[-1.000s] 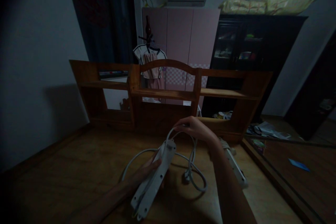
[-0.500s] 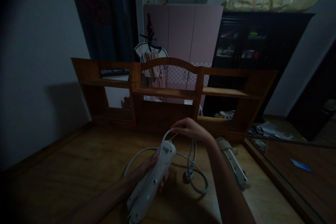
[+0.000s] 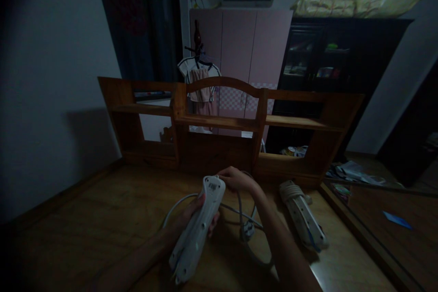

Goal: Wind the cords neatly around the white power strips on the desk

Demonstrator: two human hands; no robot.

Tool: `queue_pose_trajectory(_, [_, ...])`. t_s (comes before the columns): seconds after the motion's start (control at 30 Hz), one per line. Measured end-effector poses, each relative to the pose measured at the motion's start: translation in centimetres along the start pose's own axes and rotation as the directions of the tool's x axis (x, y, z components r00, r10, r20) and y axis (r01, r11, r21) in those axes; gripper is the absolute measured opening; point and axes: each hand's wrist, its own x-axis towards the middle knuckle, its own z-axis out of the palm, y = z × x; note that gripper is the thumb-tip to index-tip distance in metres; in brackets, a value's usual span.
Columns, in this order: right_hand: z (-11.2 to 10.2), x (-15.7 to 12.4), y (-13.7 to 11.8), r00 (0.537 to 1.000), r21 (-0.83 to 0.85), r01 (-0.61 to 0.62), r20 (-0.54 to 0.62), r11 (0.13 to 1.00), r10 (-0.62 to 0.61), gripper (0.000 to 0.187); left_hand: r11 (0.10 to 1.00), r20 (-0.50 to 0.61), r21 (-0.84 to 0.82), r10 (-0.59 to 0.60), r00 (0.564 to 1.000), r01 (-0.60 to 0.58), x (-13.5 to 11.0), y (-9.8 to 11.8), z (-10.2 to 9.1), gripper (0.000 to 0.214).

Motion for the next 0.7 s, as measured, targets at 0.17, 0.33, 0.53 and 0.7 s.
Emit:
queue_pose_trajectory(0.17, [1.6,0.9,-0.4,0.999,-0.134,-0.021,-0.047,0.991,0.015,0.028,0.996,-0.163,0.018,0.088,0.983,-0.086,0.8,1.4,-1.0,0.049])
queue_pose_trajectory(0.33, [2.7,1.0,-1.3,0.991,-0.297,-0.047,-0.131,0.954,0.008,0.029,0.957,-0.269,0.127,0.285,0.92,-0.26,1.1,3.3,-1.8,0.051])
queue_pose_trajectory(0.53, [2.5,0.1,-2.8,0.979,-0.495,-0.092,-0.202,0.864,-0.012,0.024,0.903,-0.358,0.308,0.4,0.844,-0.298,0.8,5.0,-2.4,0.057])
queue_pose_trajectory(0.7, [3.1,-0.8,-4.2,0.97,-0.623,-0.164,-0.244,0.765,0.01,0.026,0.852,-0.411,0.455,0.459,0.788,-0.259,0.8,5.0,-2.4,0.061])
